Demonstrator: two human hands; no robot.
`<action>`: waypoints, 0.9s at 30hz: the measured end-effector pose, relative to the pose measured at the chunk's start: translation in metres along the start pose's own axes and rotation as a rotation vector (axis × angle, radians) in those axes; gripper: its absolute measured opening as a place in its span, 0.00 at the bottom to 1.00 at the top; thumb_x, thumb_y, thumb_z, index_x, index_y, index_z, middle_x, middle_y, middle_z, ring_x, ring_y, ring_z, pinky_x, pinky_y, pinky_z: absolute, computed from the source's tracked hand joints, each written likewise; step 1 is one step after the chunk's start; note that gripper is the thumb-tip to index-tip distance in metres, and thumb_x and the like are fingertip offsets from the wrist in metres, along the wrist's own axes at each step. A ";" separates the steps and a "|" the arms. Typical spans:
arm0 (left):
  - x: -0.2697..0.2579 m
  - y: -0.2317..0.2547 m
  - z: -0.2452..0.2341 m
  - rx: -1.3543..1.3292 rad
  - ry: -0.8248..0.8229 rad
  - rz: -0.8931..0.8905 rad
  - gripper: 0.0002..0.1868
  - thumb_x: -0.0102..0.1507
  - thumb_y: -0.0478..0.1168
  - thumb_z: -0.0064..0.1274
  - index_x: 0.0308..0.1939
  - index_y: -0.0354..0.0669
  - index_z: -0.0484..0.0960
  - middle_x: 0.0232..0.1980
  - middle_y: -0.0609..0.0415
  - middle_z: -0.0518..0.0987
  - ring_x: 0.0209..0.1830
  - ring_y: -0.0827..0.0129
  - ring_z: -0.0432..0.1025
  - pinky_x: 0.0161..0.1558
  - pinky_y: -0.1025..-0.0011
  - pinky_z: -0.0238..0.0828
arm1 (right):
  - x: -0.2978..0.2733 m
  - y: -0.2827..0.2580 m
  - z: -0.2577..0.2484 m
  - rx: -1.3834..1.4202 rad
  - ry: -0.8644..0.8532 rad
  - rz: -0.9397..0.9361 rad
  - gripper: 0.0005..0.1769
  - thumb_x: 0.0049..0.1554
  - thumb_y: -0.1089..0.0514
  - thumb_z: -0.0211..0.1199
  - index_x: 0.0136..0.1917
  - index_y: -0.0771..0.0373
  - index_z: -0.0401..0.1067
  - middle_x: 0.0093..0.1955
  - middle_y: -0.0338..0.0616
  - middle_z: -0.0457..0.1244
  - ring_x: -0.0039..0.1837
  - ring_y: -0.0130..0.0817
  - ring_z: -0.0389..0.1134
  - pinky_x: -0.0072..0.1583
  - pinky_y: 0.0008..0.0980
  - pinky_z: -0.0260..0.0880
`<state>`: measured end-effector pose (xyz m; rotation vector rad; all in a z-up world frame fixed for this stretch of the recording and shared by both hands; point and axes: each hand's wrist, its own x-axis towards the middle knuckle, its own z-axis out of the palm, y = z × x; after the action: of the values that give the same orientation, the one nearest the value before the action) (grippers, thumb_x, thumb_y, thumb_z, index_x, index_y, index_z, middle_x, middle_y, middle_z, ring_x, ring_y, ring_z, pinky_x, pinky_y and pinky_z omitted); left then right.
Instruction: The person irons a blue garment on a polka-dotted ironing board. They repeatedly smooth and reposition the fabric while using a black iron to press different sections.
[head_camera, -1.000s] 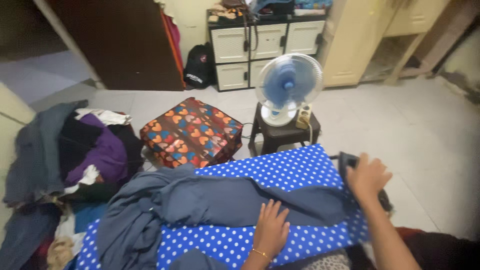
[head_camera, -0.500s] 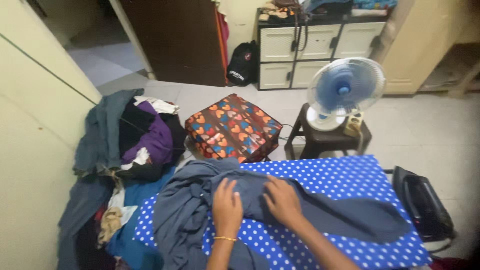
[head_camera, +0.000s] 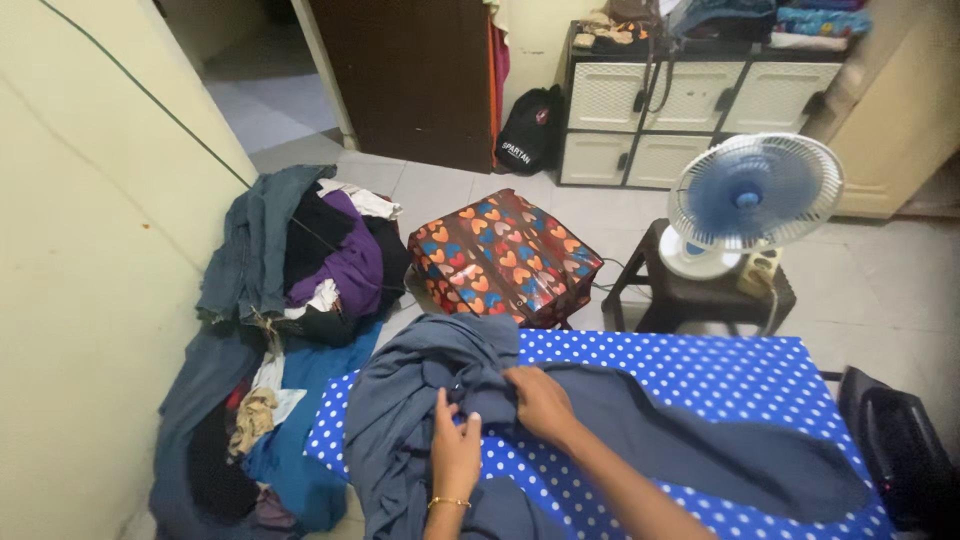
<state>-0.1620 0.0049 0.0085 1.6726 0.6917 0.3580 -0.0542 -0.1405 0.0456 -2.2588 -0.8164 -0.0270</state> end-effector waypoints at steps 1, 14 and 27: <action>0.005 -0.004 0.002 -0.091 0.027 0.004 0.44 0.62 0.40 0.52 0.78 0.45 0.47 0.69 0.37 0.69 0.56 0.54 0.79 0.57 0.63 0.74 | -0.008 0.009 0.000 -0.007 0.008 -0.027 0.23 0.51 0.69 0.54 0.58 0.57 0.74 0.56 0.51 0.68 0.62 0.52 0.67 0.62 0.47 0.67; 0.012 0.044 0.004 0.312 0.222 0.261 0.50 0.55 0.34 0.55 0.80 0.51 0.49 0.62 0.31 0.72 0.61 0.40 0.68 0.63 0.53 0.62 | -0.157 0.198 -0.189 -0.202 0.416 0.467 0.15 0.54 0.63 0.55 0.53 0.62 0.77 0.54 0.51 0.70 0.59 0.50 0.71 0.63 0.42 0.70; 0.099 0.153 0.035 0.402 -0.027 0.931 0.35 0.57 0.33 0.52 0.71 0.52 0.73 0.39 0.36 0.79 0.39 0.44 0.74 0.46 0.52 0.71 | -0.174 0.178 -0.288 0.518 1.007 0.551 0.09 0.60 0.71 0.50 0.49 0.64 0.69 0.49 0.41 0.67 0.43 0.27 0.67 0.42 0.28 0.69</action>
<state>-0.0274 0.0243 0.1351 2.3170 -0.1019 0.8855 -0.0321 -0.5165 0.1037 -1.5815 0.3115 -0.5702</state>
